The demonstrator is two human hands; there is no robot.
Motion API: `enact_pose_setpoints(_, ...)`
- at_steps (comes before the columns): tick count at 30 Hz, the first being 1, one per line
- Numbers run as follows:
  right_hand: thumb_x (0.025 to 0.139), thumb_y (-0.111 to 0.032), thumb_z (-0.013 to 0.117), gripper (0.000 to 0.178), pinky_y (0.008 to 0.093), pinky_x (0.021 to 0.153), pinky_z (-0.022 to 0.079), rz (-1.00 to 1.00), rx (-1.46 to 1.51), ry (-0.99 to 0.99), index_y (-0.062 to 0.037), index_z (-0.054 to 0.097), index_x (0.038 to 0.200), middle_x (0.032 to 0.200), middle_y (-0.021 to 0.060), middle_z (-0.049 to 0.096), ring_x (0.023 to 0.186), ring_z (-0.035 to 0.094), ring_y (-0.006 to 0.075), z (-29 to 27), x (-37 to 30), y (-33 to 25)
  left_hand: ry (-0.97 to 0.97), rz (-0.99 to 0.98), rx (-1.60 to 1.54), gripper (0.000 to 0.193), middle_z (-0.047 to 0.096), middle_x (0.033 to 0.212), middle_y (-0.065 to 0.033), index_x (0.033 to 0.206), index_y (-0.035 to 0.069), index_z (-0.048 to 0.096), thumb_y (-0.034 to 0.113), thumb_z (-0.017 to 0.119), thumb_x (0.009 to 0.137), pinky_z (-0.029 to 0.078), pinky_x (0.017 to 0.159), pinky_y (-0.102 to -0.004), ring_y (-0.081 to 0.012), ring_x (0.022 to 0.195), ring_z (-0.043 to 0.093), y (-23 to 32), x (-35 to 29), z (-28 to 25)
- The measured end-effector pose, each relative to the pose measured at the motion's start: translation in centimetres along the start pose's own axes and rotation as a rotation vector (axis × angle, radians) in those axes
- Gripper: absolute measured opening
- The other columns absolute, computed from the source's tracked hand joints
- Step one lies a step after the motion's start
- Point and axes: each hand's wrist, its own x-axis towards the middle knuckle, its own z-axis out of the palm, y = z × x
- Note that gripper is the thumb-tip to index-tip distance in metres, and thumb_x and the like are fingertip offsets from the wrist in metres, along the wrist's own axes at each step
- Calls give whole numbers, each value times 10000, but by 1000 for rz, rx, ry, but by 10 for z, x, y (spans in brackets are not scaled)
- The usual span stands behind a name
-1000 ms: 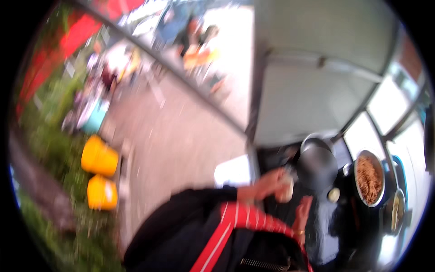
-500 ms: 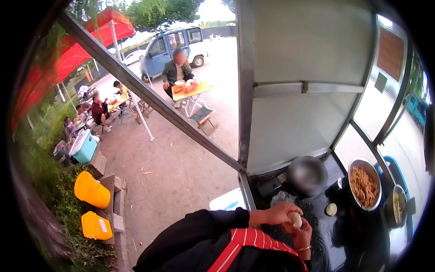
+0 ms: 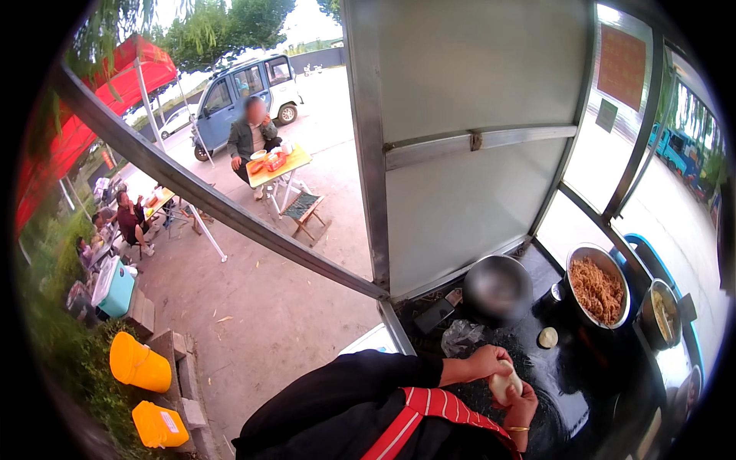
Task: The person prepares stuffed flatbreads at an outdoor food stall. They roll out dough balls into flat circles, spread a meat filling onto the dough, fold the dough over the filling, and place the parcels onto a hot griddle. The person also flips the cooking flatbreads and hands a finished item to a customer.
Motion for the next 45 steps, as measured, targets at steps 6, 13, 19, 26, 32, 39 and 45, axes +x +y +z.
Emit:
enact_pose_setpoints(6,974,-275,630,346,409,550,605,119,-99,269,33,629,1133,952,174,716,658,704,298,-62,26,41,-318,-353,-303,435,671,1154,-121,1171,-5,630,390,517,1026,513,902,-389,-206,1065,627,-43,52,25)
enact_pose_setpoints(13,875,-396,655,829,504,1216,178,-267,-1410,-41,5,321,1519,1610,231,251,1519,157,389,-44,-15,49,-126,-41,548,455,690,1199,-166,1249,-26,619,351,548,1006,490,922,-353,-220,1100,649,-74,46,12)
enact_pose_setpoints(19,887,-453,624,857,530,1220,162,-628,-1509,-95,7,292,1530,1611,225,251,1508,192,399,-31,42,73,-160,871,936,354,645,1281,-134,1215,61,670,283,594,949,460,1029,-390,-325,1213,575,-72,46,4)
enact_pose_setpoints(26,900,-550,577,857,455,1224,189,-485,-1547,-136,25,361,1497,1574,216,334,1491,259,349,-51,17,57,-358,576,1445,611,356,1557,-210,1436,42,469,440,501,973,216,1210,-456,-330,1467,304,-54,28,34)
enact_pose_setpoints(32,887,-573,589,898,449,1226,181,-320,-1578,-113,-34,296,1543,1604,185,290,1514,208,325,-73,-15,47,-450,634,1471,788,289,1606,-178,1528,12,323,502,540,950,168,1229,-437,-304,1512,221,-82,45,50)
enact_pose_setpoints(39,837,-562,656,906,499,1223,165,-257,-1512,-173,-118,318,1550,1627,164,246,1524,187,321,-92,-52,50,-277,471,1565,998,266,1587,-240,1483,-55,347,610,664,810,163,1201,-553,-390,1505,183,-87,19,75)
enact_pose_setpoints(45,895,-340,685,257,388,841,559,-236,-1009,-295,-125,776,1003,1062,96,742,927,716,264,-147,2,-8,-220,119,1671,1001,294,1577,-254,1485,-5,394,659,659,784,172,1182,-568,-382,1489,239,-69,17,99)
